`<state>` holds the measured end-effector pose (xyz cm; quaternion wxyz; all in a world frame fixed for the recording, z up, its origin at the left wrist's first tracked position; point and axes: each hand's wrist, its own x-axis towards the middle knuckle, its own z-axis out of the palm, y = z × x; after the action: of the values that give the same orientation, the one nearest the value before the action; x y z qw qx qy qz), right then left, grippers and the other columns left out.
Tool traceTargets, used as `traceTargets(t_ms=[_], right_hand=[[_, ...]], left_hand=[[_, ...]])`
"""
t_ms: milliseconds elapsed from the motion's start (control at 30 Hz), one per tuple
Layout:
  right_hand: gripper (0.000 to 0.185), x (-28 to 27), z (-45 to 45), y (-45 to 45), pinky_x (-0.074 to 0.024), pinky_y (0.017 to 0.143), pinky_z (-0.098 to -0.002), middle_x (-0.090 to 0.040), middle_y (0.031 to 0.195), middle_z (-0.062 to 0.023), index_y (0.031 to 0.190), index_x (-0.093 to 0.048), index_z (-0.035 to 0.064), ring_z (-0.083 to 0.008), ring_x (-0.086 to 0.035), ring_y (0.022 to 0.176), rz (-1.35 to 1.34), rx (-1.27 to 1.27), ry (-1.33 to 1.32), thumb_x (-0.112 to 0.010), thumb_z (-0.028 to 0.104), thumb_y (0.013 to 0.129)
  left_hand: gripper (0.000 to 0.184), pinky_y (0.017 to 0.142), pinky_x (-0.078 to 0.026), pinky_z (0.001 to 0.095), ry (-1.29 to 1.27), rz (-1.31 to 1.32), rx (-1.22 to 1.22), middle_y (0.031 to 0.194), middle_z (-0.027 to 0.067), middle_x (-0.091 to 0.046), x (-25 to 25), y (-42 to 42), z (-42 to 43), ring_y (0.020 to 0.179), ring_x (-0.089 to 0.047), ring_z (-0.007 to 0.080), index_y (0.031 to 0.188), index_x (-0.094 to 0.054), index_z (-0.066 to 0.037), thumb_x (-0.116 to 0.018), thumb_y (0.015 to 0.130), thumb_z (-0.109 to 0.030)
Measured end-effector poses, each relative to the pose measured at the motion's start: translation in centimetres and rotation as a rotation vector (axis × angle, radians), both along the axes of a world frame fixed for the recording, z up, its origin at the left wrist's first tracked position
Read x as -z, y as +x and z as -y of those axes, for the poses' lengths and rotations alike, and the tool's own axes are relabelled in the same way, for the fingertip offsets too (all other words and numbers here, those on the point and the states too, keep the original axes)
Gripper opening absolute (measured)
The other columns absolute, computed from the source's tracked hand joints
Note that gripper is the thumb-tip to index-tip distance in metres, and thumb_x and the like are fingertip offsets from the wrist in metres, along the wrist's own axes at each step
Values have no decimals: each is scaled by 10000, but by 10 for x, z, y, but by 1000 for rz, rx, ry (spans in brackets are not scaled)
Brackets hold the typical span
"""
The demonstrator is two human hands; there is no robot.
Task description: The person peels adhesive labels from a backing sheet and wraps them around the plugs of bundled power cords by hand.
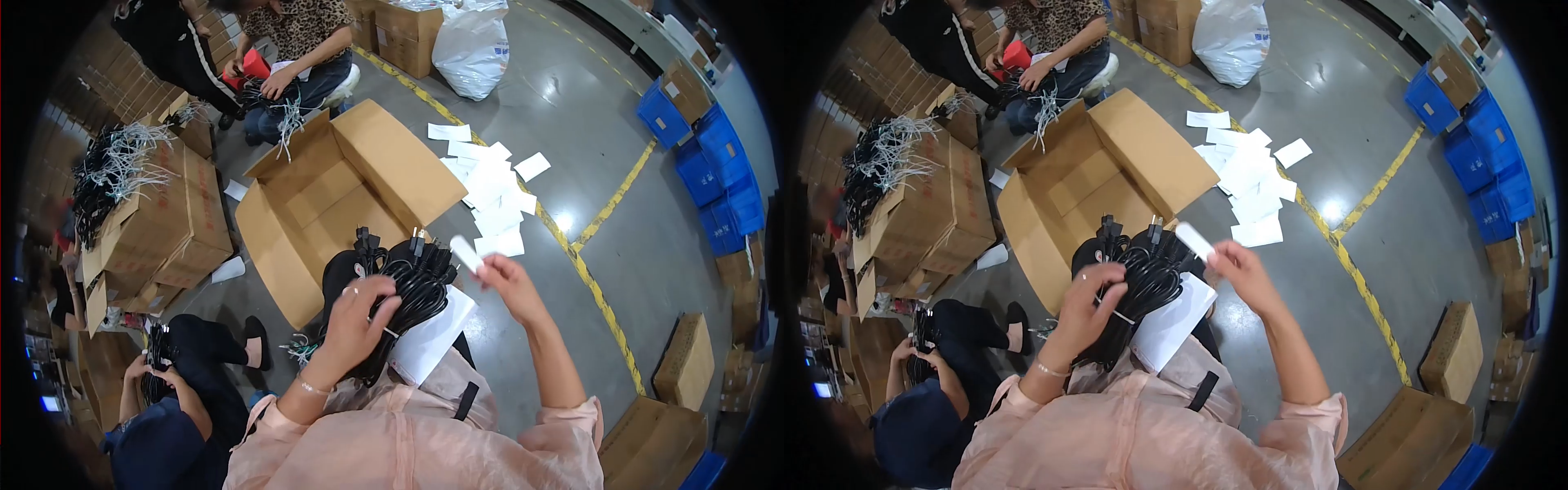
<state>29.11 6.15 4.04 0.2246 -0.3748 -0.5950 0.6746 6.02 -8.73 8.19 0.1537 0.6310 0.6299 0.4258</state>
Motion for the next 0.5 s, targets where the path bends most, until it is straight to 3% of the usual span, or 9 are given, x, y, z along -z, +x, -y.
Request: traceTargets(t_ms=[33,100,133,200,300,400,433,467,500], right_hand=[[224,-2,-5,-19,-456,761,-270,-632,826,-43,1018,-586,8,-140,-593,823,6,66,95,-561,204,912],[315,29,-22,-55,-459,812,-325,-641,876,-125,1072,-562,-10,-263,-613,858,49,65,498,-537,265,921],[315,31,-27,-72,-459,812,-325,-641,876,-125,1072,-562,-10,-263,-613,858,43,60,503,-537,265,921],[397,31,-30,-100,-455,842,-367,-634,892,-193,1109,-542,-19,-362,-603,881,348,-16,554,-490,333,934],[450,19,-30,-123,-462,808,-386,-637,900,-210,1123,-524,-22,-386,-599,880,385,-105,448,-452,383,941],[436,-16,-16,-130,-467,753,-392,-635,842,-187,1089,-528,-24,-352,-615,815,251,-34,459,-443,380,947],[417,-22,-9,-132,-462,659,-351,-603,735,-128,1028,-546,-12,-243,-609,706,161,-4,373,-437,383,952],[417,-18,-6,-135,-462,659,-351,-603,735,-128,1028,-546,-12,-243,-609,706,166,-18,377,-437,383,952],[407,-13,-3,-137,-446,587,-321,-544,661,-91,1000,-550,-14,-194,-558,610,28,26,286,-430,373,958]], left_hand=[[209,818,-463,348,-1,-2,-9,980,117,-619,2,-4,-7,912,-596,268,1016,-585,-25,-623,824,-97],[288,894,-410,392,-94,-317,-75,1038,122,-589,6,-8,-20,1014,-531,295,1063,-574,-47,-644,787,-91],[288,894,-410,392,-90,-320,-83,1038,122,-589,11,-10,-22,1014,-531,295,1063,-574,-47,-644,787,-91],[353,931,-370,411,-136,-366,-52,1038,118,-565,21,-12,-24,1052,-495,301,1088,-561,-67,-660,751,-99],[343,919,-384,418,-76,-380,-112,954,97,-581,24,-15,-22,994,-527,286,1065,-562,-60,-671,742,-96],[333,930,-384,437,-56,-321,-175,910,88,-591,29,-17,-20,956,-546,281,1050,-552,-51,-670,741,-86],[320,937,-384,445,-47,-282,-198,892,87,-595,31,-17,-19,940,-554,280,1039,-546,-46,-665,744,-78],[320,937,-384,445,-47,-274,-211,892,87,-595,33,-18,-18,940,-554,280,1039,-546,-46,-665,744,-78],[304,953,-368,446,-52,-242,-211,898,94,-603,34,-18,-18,951,-557,281,1035,-542,-48,-654,755,-86]])
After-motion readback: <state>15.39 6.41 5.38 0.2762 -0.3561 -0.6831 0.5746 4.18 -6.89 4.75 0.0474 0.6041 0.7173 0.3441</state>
